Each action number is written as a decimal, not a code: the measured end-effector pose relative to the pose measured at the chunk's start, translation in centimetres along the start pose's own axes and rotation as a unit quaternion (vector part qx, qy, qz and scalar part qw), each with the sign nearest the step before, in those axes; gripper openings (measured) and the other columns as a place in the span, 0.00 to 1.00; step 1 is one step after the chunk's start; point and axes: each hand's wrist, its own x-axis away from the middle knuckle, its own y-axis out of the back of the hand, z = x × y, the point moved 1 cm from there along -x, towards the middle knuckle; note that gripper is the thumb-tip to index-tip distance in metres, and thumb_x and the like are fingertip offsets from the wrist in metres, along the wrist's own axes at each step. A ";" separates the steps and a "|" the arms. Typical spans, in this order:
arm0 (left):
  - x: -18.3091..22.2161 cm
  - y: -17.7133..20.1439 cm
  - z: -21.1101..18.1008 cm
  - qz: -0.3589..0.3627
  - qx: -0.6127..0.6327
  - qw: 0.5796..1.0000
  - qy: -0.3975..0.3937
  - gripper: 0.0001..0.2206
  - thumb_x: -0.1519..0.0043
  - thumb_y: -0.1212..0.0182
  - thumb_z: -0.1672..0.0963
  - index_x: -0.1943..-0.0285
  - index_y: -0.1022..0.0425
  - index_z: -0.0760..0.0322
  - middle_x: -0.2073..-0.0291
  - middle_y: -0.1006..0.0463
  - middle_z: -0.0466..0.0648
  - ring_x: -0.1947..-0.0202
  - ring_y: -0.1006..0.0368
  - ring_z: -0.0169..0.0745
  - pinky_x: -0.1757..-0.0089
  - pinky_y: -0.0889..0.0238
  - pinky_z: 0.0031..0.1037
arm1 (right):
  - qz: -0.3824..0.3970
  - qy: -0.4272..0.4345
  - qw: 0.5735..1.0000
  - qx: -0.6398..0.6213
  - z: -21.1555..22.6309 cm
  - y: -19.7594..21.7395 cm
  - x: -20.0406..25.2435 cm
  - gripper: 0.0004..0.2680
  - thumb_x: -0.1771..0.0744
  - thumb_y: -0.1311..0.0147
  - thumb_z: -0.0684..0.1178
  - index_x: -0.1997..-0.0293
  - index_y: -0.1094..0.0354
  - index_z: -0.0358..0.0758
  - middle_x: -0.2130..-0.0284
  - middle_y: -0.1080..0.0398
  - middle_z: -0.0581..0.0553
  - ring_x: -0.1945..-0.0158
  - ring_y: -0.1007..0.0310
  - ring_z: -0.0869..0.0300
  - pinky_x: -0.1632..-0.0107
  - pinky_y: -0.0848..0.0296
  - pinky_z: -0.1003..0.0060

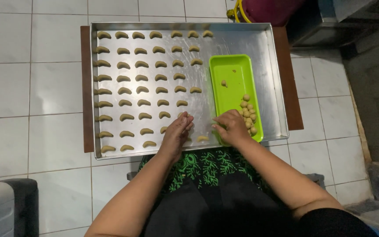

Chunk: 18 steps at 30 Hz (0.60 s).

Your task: Shaping small portions of dough into crescents and placing them on a baking tray.

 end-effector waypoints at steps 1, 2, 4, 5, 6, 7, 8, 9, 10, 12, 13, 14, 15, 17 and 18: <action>0.0 0.0 0.0 0.000 0.000 1.000 -0.001 0.36 0.36 0.42 0.45 0.22 0.47 0.65 0.29 0.37 0.60 0.27 0.46 0.63 0.32 0.62 0.56 | 0.000 0.001 1.000 0.000 0.1 0.0 -0.4 0.08 0.38 0.32 0.50 0.57 0.19 0.48 0.66 0.22 0.49 0.52 0.26 0.51 0.48 0.31 0.57; -0.1 0.0 0.1 0.000 0.004 1.000 0.000 0.36 0.36 0.41 0.46 0.22 0.46 0.65 0.29 0.36 0.59 0.28 0.45 0.61 0.32 0.60 0.55 | -0.004 -0.005 1.000 -0.002 0.1 0.0 -0.7 0.08 0.38 0.33 0.50 0.57 0.19 0.48 0.66 0.22 0.48 0.51 0.27 0.51 0.48 0.31 0.57; -0.1 0.1 0.1 0.001 0.009 1.000 -0.001 0.36 0.36 0.41 0.46 0.22 0.46 0.65 0.30 0.35 0.58 0.28 0.43 0.58 0.33 0.59 0.54 | -0.008 -0.010 1.000 -0.004 0.3 -0.1 -1.7 0.08 0.37 0.33 0.49 0.57 0.20 0.48 0.65 0.22 0.47 0.51 0.29 0.50 0.47 0.31 0.57; -0.1 0.1 0.1 0.002 0.007 1.000 0.000 0.36 0.36 0.41 0.46 0.22 0.46 0.65 0.30 0.35 0.59 0.28 0.43 0.59 0.32 0.58 0.54 | 0.001 -0.020 1.000 -0.002 0.4 -0.1 -2.2 0.08 0.36 0.34 0.49 0.55 0.20 0.47 0.64 0.23 0.47 0.50 0.30 0.50 0.47 0.32 0.55; -0.2 0.1 0.1 0.003 0.006 1.000 0.001 0.36 0.36 0.41 0.46 0.22 0.47 0.65 0.29 0.35 0.59 0.28 0.44 0.60 0.32 0.58 0.53 | 0.011 -0.031 0.999 0.000 0.5 -0.1 -2.8 0.08 0.35 0.36 0.49 0.53 0.20 0.46 0.63 0.24 0.47 0.48 0.30 0.50 0.46 0.33 0.54; -0.3 0.2 0.2 0.003 0.007 1.000 0.000 0.36 0.36 0.41 0.46 0.22 0.47 0.65 0.29 0.35 0.59 0.28 0.44 0.60 0.32 0.58 0.53 | 0.011 -0.030 0.999 0.000 0.5 -0.2 -3.4 0.08 0.35 0.36 0.49 0.53 0.20 0.46 0.63 0.24 0.47 0.48 0.30 0.50 0.46 0.33 0.54; -0.3 0.3 0.4 0.004 0.010 1.000 0.004 0.36 0.36 0.41 0.46 0.22 0.46 0.65 0.29 0.35 0.59 0.28 0.44 0.60 0.33 0.58 0.54 | 0.014 -0.040 0.999 0.015 0.4 -0.3 -4.0 0.08 0.35 0.36 0.50 0.53 0.21 0.47 0.62 0.24 0.48 0.47 0.31 0.51 0.46 0.35 0.54; -0.4 0.4 0.5 0.005 0.014 1.000 0.007 0.36 0.36 0.41 0.45 0.22 0.46 0.64 0.29 0.35 0.59 0.28 0.44 0.60 0.33 0.58 0.54 | 0.018 -0.049 0.998 0.029 0.3 -0.5 -4.6 0.08 0.35 0.36 0.50 0.52 0.21 0.47 0.62 0.25 0.49 0.46 0.32 0.52 0.45 0.36 0.53; -0.6 0.5 0.6 0.005 0.015 1.000 0.006 0.36 0.36 0.41 0.45 0.22 0.46 0.64 0.29 0.35 0.59 0.28 0.44 0.60 0.33 0.58 0.54 | 0.019 -0.048 0.998 0.030 0.5 -0.6 -5.2 0.08 0.35 0.36 0.50 0.52 0.21 0.47 0.62 0.25 0.49 0.46 0.32 0.52 0.45 0.36 0.53; -0.8 0.6 0.7 -0.004 0.022 1.000 0.007 0.36 0.36 0.40 0.46 0.22 0.45 0.65 0.31 0.33 0.58 0.29 0.41 0.57 0.33 0.57 0.53 | 0.032 -0.065 0.995 0.067 0.7 -0.7 -6.6 0.08 0.34 0.38 0.50 0.50 0.22 0.52 0.60 0.25 0.53 0.43 0.35 0.54 0.43 0.39 0.52; -1.0 0.6 0.8 -0.005 0.023 1.000 0.006 0.36 0.36 0.40 0.46 0.22 0.45 0.65 0.31 0.33 0.58 0.29 0.41 0.57 0.33 0.57 0.53 | 0.032 -0.063 0.995 0.067 1.0 -0.7 -7.3 0.08 0.34 0.38 0.50 0.50 0.22 0.52 0.60 0.25 0.53 0.43 0.35 0.54 0.43 0.39 0.52; -1.2 0.7 0.9 -0.005 0.023 1.000 0.010 0.36 0.36 0.41 0.46 0.22 0.45 0.64 0.30 0.34 0.58 0.29 0.42 0.59 0.33 0.57 0.54 | 0.021 -0.049 0.994 0.095 1.2 -0.8 -8.0 0.08 0.34 0.37 0.50 0.51 0.22 0.51 0.61 0.25 0.52 0.43 0.34 0.53 0.45 0.39 0.51; -1.4 0.8 1.0 -0.006 0.024 1.000 0.015 0.36 0.36 0.41 0.45 0.22 0.46 0.64 0.30 0.35 0.59 0.28 0.43 0.60 0.33 0.57 0.54 | 0.010 -0.034 0.992 0.124 1.5 -0.8 -8.8 0.08 0.35 0.36 0.49 0.52 0.22 0.50 0.62 0.24 0.51 0.43 0.34 0.51 0.46 0.39 0.49; -1.1 0.6 0.6 -0.011 0.025 0.999 0.018 0.36 0.36 0.41 0.45 0.22 0.46 0.64 0.30 0.34 0.59 0.28 0.43 0.60 0.33 0.57 0.54 | 0.021 -0.035 0.989 0.145 1.6 -1.4 -10.5 0.09 0.35 0.37 0.51 0.50 0.23 0.52 0.61 0.24 0.52 0.42 0.35 0.52 0.46 0.39 0.48; -0.8 0.6 0.5 -0.016 0.026 0.999 0.023 0.36 0.36 0.41 0.46 0.22 0.46 0.64 0.30 0.33 0.58 0.29 0.42 0.59 0.33 0.56 0.54 | 0.032 -0.036 0.985 0.165 1.7 -1.7 -11.2 0.10 0.34 0.37 0.53 0.48 0.23 0.53 0.60 0.24 0.53 0.40 0.36 0.52 0.45 0.40 0.46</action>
